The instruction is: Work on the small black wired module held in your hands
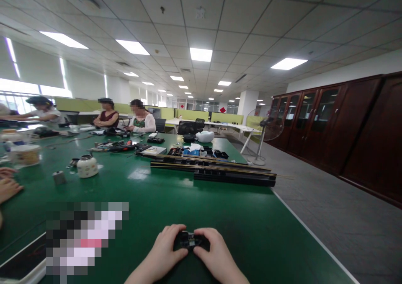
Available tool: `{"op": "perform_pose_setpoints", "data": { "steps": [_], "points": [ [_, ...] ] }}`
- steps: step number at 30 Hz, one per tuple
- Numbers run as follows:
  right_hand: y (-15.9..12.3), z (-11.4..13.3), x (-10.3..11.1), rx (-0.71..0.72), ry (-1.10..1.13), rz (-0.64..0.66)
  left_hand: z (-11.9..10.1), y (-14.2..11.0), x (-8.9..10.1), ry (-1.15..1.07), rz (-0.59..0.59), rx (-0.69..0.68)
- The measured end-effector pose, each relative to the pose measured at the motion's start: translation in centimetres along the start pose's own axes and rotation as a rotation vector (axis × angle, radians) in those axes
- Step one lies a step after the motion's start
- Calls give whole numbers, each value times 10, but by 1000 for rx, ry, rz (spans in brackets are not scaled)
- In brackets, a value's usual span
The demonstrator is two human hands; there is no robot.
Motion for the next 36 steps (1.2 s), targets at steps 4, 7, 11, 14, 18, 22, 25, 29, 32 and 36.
{"op": "perform_pose_setpoints", "data": {
  "steps": [4,7,11,14,18,22,25,29,32,36],
  "points": [
    [-1,1,0,-11,0,7,-3,-2,2,6,18,0],
    [-1,1,0,-21,-1,20,-4,-2,4,-7,12,-11],
    [-1,0,0,-36,6,26,-3,-2,3,-11,6,-34],
    [-1,0,1,-35,11,18,-1,-1,1,-16,0,-25],
    [0,-2,0,-32,6,21,0,-1,-1,-8,12,3],
    [2,-5,-3,-79,-40,57,-2,-2,1,12,18,-16],
    [2,-5,-3,-86,-61,72,-4,-2,3,27,15,-27],
    [1,-3,-3,-73,-57,72,-5,-2,4,27,15,-37],
    [1,-4,-3,-67,-57,62,-3,-2,2,13,9,-44],
    [2,-5,-3,-53,-48,54,1,0,-1,-11,3,-13]
  ]
}}
Point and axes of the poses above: each hand's wrist, its own y-axis towards the middle knuckle, its own x-axis out of the back of the hand, z = x × y, the point moved 7 cm from there along y, towards the middle knuckle, and after that the axes turned 11 degrees about y, right-handed, at the moved point
